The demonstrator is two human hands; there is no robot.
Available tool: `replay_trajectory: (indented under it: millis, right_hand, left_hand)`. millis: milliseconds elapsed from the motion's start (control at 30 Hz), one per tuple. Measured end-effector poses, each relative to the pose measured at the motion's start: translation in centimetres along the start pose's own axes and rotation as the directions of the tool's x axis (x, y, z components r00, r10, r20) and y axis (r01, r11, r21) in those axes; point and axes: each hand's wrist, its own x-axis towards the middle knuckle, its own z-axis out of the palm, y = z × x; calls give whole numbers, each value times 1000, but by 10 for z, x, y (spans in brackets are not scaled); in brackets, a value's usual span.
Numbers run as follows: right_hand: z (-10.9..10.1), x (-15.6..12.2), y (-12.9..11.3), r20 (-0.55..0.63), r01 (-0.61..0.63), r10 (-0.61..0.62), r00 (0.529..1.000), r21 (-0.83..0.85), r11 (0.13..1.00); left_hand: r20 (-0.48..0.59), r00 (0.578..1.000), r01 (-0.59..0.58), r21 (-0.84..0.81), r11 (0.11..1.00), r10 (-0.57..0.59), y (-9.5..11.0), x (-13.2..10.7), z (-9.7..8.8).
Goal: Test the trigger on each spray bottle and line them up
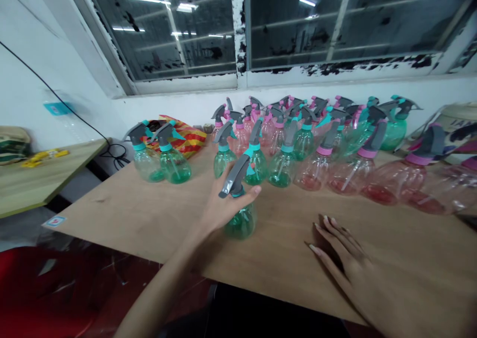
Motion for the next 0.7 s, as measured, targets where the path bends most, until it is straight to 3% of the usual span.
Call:
replay_trajectory:
  millis: [167,400,567,700]
  right_hand:
    - [1,2,0,0,-12,12,1000,6,1000]
    - [-1,1,2,11,-4,4,1000,16,1000]
    - [-1,3,2,11,12,-12,1000,-4,1000]
    - [1,1,6,-2,25,-25,1000,-15,1000]
  left_hand:
    - [-16,1000,-7,25,1000,8,3,-2,-7]
    - [72,997,-4,50,999,0,-9,-19,-14]
    - [-98,995,18,12,1000,-17,-20,-40,-13]
    - [-209,978,34,30,999,-27,-40,-45,-28]
